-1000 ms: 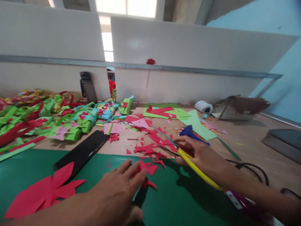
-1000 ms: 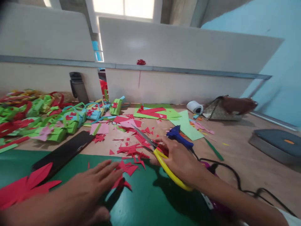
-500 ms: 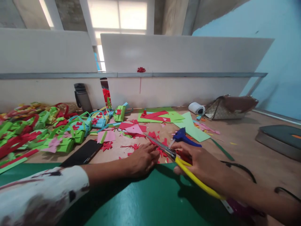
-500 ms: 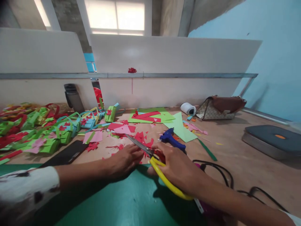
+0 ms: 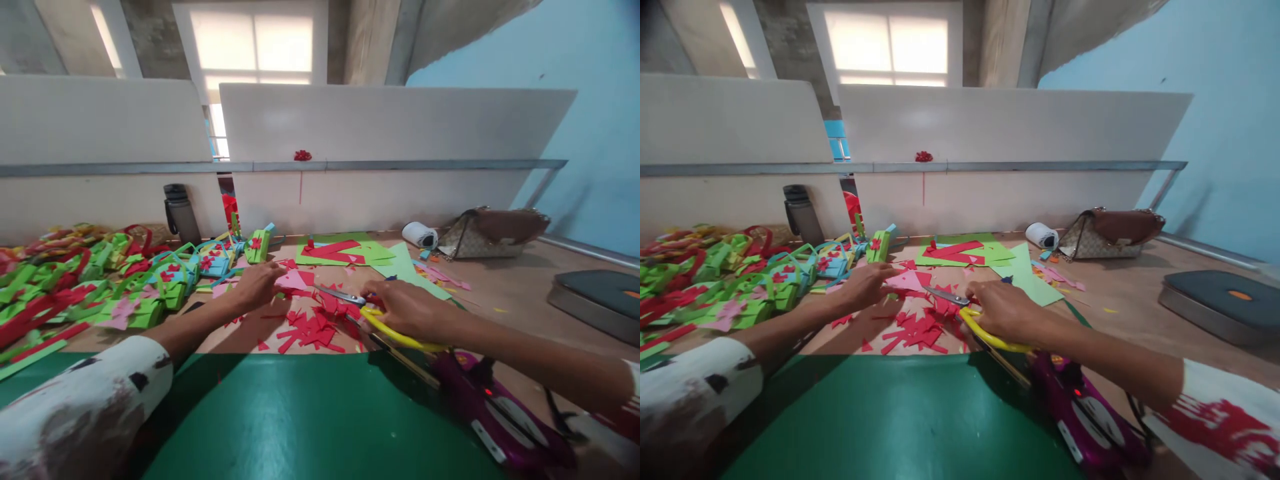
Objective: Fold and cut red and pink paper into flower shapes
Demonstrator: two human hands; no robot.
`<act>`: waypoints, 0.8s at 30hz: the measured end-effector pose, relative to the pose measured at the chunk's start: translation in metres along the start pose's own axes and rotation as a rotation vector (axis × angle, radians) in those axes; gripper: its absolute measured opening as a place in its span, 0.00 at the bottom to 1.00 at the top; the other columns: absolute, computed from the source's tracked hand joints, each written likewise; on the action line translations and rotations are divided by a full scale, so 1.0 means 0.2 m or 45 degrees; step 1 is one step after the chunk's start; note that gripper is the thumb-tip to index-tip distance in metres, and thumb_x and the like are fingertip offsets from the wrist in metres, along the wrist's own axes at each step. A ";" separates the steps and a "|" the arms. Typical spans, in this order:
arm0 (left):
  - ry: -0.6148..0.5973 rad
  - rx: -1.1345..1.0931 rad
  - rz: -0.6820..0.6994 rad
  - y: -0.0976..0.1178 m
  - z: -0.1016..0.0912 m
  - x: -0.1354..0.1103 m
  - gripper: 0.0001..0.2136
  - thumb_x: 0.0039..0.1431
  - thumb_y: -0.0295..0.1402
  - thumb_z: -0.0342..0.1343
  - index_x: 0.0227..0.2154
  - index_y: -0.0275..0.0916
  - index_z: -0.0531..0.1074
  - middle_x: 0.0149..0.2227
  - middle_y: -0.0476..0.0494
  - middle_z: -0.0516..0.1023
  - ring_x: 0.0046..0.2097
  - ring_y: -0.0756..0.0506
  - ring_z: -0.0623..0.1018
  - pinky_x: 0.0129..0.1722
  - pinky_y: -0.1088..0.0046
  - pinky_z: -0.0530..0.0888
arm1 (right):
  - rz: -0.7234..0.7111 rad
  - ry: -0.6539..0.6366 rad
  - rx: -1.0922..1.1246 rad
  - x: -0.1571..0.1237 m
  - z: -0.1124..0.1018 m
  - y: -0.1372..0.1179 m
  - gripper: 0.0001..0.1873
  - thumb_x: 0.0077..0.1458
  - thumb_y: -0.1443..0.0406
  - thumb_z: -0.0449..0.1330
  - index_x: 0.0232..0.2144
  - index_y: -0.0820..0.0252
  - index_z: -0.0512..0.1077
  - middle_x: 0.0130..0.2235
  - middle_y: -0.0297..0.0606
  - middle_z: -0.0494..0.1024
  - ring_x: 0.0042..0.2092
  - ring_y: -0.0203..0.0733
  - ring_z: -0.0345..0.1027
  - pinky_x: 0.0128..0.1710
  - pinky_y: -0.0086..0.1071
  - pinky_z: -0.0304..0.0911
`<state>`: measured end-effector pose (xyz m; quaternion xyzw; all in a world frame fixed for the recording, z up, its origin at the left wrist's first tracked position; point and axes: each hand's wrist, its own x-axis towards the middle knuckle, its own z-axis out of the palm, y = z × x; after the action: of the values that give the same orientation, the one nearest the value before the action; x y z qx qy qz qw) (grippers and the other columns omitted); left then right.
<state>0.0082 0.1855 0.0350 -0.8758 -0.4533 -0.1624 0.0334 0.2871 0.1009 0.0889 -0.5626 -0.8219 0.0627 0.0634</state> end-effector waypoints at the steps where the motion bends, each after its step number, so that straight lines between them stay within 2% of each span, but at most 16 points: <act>1: -0.027 -0.027 -0.023 -0.01 0.02 0.02 0.13 0.60 0.34 0.54 0.46 0.36 0.69 0.47 0.40 0.72 0.45 0.43 0.74 0.43 0.59 0.72 | -0.022 -0.019 0.012 0.02 0.02 -0.01 0.16 0.46 0.61 0.61 0.40 0.59 0.74 0.36 0.44 0.80 0.37 0.51 0.71 0.32 0.33 0.58; 5: -0.019 -0.385 -0.202 -0.02 0.07 0.10 0.15 0.61 0.36 0.52 0.49 0.37 0.67 0.49 0.40 0.70 0.45 0.43 0.74 0.43 0.59 0.73 | -0.088 -0.075 0.093 0.05 0.05 -0.05 0.11 0.46 0.62 0.62 0.34 0.58 0.75 0.35 0.41 0.80 0.38 0.49 0.71 0.34 0.32 0.58; 7: 0.046 -0.576 -0.307 -0.02 0.03 0.12 0.14 0.61 0.36 0.53 0.47 0.36 0.68 0.47 0.40 0.71 0.44 0.44 0.74 0.41 0.60 0.74 | -0.087 -0.075 0.143 0.05 0.05 -0.06 0.11 0.48 0.60 0.61 0.34 0.58 0.75 0.36 0.41 0.80 0.38 0.49 0.72 0.34 0.31 0.59; 9: 0.125 -0.793 -0.419 -0.01 -0.04 0.11 0.11 0.60 0.37 0.53 0.40 0.34 0.70 0.40 0.44 0.74 0.38 0.45 0.75 0.37 0.64 0.74 | -0.063 -0.068 0.201 0.05 0.04 -0.06 0.13 0.52 0.58 0.57 0.37 0.58 0.74 0.36 0.39 0.80 0.37 0.47 0.73 0.31 0.30 0.60; 11: 0.185 -1.048 -0.520 0.01 -0.12 0.07 0.11 0.59 0.38 0.50 0.31 0.34 0.68 0.27 0.47 0.73 0.29 0.47 0.76 0.31 0.68 0.75 | -0.023 -0.064 0.246 0.03 0.04 -0.06 0.15 0.55 0.58 0.53 0.41 0.58 0.73 0.32 0.37 0.80 0.31 0.43 0.73 0.26 0.28 0.60; 13: 0.190 -1.294 -0.597 0.05 -0.19 0.00 0.10 0.56 0.39 0.51 0.30 0.36 0.65 0.23 0.50 0.71 0.24 0.49 0.74 0.28 0.69 0.75 | 0.012 -0.042 0.252 0.01 0.05 -0.06 0.17 0.55 0.59 0.54 0.45 0.59 0.70 0.30 0.36 0.80 0.28 0.43 0.72 0.24 0.28 0.59; 16: 0.135 -1.566 -0.674 0.14 -0.26 -0.10 0.12 0.51 0.41 0.55 0.30 0.38 0.62 0.22 0.51 0.70 0.23 0.49 0.74 0.27 0.67 0.75 | 0.025 -0.011 0.194 -0.04 0.09 -0.09 0.22 0.52 0.60 0.57 0.49 0.60 0.67 0.34 0.42 0.80 0.32 0.47 0.72 0.26 0.30 0.59; 21: -0.011 -1.875 -0.779 0.30 -0.26 -0.26 0.15 0.48 0.38 0.61 0.36 0.36 0.67 0.26 0.47 0.73 0.24 0.50 0.74 0.24 0.72 0.73 | -0.061 -0.061 0.078 -0.09 0.19 -0.17 0.18 0.48 0.69 0.57 0.44 0.62 0.71 0.38 0.47 0.79 0.39 0.52 0.71 0.35 0.35 0.59; 24: -0.078 -1.811 -0.754 0.40 -0.23 -0.38 0.12 0.51 0.38 0.59 0.35 0.35 0.71 0.26 0.47 0.74 0.25 0.50 0.73 0.24 0.76 0.70 | -0.134 -0.097 0.071 -0.09 0.23 -0.21 0.18 0.49 0.71 0.56 0.44 0.61 0.70 0.41 0.46 0.78 0.42 0.49 0.71 0.37 0.33 0.60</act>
<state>0.0197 0.0695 0.0624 -0.5329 -0.4561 -0.3925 -0.5950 0.2462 0.0676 0.0497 -0.5139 -0.8501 0.1034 0.0508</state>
